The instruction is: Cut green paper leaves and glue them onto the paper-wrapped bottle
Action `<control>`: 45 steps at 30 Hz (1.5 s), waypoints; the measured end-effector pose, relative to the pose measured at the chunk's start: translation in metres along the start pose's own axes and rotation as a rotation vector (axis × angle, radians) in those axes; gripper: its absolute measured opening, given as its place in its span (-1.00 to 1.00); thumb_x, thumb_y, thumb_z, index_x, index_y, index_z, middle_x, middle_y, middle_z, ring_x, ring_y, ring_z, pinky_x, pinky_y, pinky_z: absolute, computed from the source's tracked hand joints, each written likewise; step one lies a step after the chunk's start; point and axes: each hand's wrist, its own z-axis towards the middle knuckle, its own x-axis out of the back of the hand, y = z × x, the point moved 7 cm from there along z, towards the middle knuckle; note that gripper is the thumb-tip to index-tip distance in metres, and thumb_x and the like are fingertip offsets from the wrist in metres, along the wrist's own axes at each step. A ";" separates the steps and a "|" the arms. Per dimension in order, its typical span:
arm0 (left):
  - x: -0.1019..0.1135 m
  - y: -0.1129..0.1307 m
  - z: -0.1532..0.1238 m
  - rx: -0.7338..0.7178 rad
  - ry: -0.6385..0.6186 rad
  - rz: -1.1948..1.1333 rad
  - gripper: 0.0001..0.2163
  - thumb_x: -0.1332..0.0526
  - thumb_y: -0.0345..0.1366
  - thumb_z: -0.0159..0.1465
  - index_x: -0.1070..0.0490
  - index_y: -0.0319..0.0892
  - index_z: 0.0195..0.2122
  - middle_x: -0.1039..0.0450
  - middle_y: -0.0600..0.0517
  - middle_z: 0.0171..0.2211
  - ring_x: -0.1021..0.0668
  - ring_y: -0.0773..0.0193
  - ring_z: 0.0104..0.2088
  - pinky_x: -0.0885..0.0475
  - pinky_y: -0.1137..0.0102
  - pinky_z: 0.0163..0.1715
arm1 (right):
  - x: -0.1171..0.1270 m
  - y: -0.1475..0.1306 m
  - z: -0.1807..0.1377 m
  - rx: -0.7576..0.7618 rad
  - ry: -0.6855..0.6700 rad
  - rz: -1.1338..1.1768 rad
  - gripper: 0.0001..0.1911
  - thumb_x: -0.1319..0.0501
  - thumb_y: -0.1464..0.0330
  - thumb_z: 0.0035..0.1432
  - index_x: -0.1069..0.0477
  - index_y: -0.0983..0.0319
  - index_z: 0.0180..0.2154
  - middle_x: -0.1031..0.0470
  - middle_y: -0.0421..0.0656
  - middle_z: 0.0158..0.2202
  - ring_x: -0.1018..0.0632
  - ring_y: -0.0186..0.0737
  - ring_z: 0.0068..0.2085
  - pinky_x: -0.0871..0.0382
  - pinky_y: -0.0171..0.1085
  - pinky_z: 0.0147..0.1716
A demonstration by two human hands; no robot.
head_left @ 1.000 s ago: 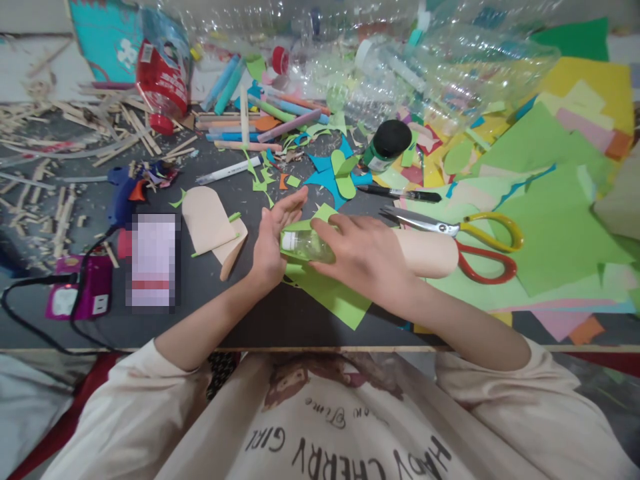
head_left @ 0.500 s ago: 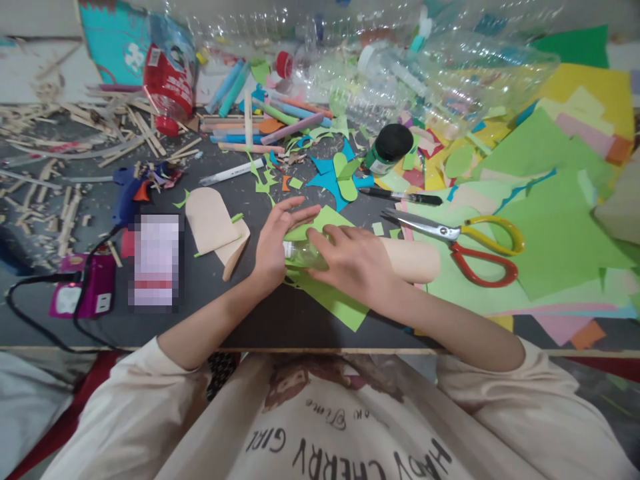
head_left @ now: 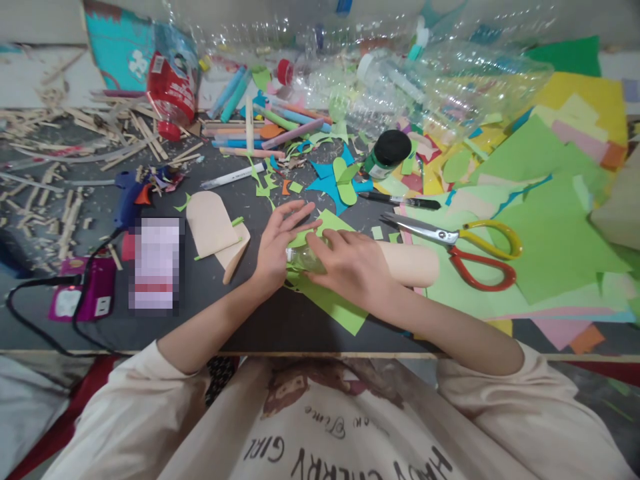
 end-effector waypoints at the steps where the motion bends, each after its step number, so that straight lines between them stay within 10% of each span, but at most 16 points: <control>1: 0.000 0.001 0.001 -0.013 -0.003 0.007 -0.71 -0.16 -0.26 0.17 -0.28 -0.10 -0.06 -0.42 -0.09 0.09 -0.55 0.11 -0.01 -0.37 0.12 0.07 | 0.002 0.001 0.001 -0.007 -0.017 0.010 -0.59 -0.22 0.22 0.14 -0.37 0.30 -0.02 -0.55 0.05 -0.20 -0.55 -0.02 -0.26 -0.23 -0.22 -0.34; 14: 0.010 0.048 -0.004 -0.530 0.049 0.487 -0.56 -0.07 0.15 0.22 -0.52 -0.09 -0.22 -0.44 -0.06 -0.21 -0.47 0.14 -0.11 -0.37 0.22 -0.01 | 0.039 0.020 -0.007 -0.108 0.091 -0.007 -0.46 -0.20 0.10 0.13 -0.33 0.24 0.08 -0.55 0.02 -0.19 -0.53 -0.06 -0.32 -0.15 -0.25 -0.45; 22: 0.019 0.033 0.001 -0.223 0.201 0.211 -0.71 -0.19 0.00 0.19 -0.45 -0.13 -0.32 -0.50 0.02 -0.36 -0.55 0.25 -0.32 -0.47 0.35 -0.27 | 0.048 0.033 -0.008 -0.093 0.091 0.006 -0.32 -0.20 0.18 0.15 -0.13 0.33 0.22 -0.52 0.06 -0.15 -0.50 0.03 -0.20 -0.26 -0.13 -0.22; 28: 0.001 0.003 0.010 0.098 0.022 0.019 -0.61 -0.30 -0.22 0.08 -0.19 -0.07 -0.12 -0.55 0.08 -0.39 -0.60 0.29 -0.46 -0.51 0.40 -0.44 | 0.067 0.084 -0.009 -0.268 0.069 -0.029 -0.49 -0.26 0.25 0.12 -0.32 0.33 0.07 -0.49 0.12 -0.08 -0.49 0.11 -0.07 -0.27 -0.05 -0.10; 38: -0.005 0.008 -0.001 -0.088 -0.047 0.314 -0.73 -0.28 -0.21 0.14 -0.13 -0.11 -0.36 -0.44 -0.08 0.04 -0.57 0.18 -0.06 -0.52 0.40 -0.26 | 0.058 0.183 -0.026 -0.694 0.003 -0.146 -0.53 -0.19 0.35 0.15 -0.39 0.38 0.09 -0.43 0.25 0.07 -0.39 0.12 0.12 -0.19 -0.03 -0.09; 42: -0.005 0.005 -0.003 -0.027 -0.024 0.269 -0.70 -0.27 -0.24 0.12 -0.08 -0.08 -0.31 -0.27 -0.11 0.20 -0.60 0.40 -0.39 -0.45 0.49 -0.51 | 0.068 0.169 -0.016 -0.683 0.199 -0.068 -0.61 -0.12 0.49 0.13 -0.44 0.37 0.00 -0.47 0.17 0.01 -0.43 0.02 0.06 -0.25 -0.13 -0.11; 45: -0.004 0.008 -0.004 -0.033 -0.013 0.321 -0.70 -0.25 -0.25 0.12 -0.06 -0.09 -0.29 -0.32 -0.12 0.15 -0.42 0.60 -0.62 -0.29 0.56 -0.64 | 0.044 0.144 -0.001 -0.513 0.043 0.081 -0.70 -0.10 0.46 0.14 -0.49 0.26 -0.11 -0.57 0.00 -0.15 -0.54 -0.08 -0.16 -0.29 -0.20 -0.28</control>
